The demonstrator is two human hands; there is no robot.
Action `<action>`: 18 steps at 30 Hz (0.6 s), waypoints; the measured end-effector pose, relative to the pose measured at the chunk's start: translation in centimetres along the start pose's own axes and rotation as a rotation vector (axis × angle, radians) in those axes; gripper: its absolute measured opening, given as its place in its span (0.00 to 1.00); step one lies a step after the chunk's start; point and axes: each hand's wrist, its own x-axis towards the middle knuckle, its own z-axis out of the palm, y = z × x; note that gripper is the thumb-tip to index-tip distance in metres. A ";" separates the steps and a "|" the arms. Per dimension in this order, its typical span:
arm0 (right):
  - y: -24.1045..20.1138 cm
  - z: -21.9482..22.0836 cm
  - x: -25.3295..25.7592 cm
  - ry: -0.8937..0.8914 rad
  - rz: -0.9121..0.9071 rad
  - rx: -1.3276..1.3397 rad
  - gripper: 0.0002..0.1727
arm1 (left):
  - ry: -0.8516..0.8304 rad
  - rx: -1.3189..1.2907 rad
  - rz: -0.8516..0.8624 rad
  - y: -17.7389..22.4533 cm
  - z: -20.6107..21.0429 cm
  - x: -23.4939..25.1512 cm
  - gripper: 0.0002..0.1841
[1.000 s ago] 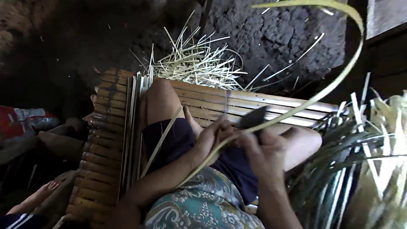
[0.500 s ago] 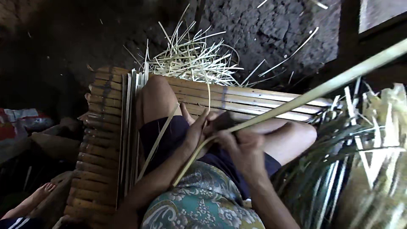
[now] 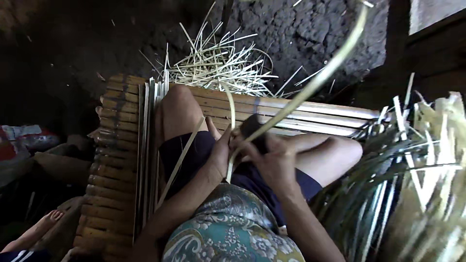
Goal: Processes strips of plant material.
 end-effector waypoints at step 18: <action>1.7 -2.3 -0.6 -0.837 0.160 0.518 0.25 | -0.296 0.534 0.091 0.5 -1.1 1.4 0.27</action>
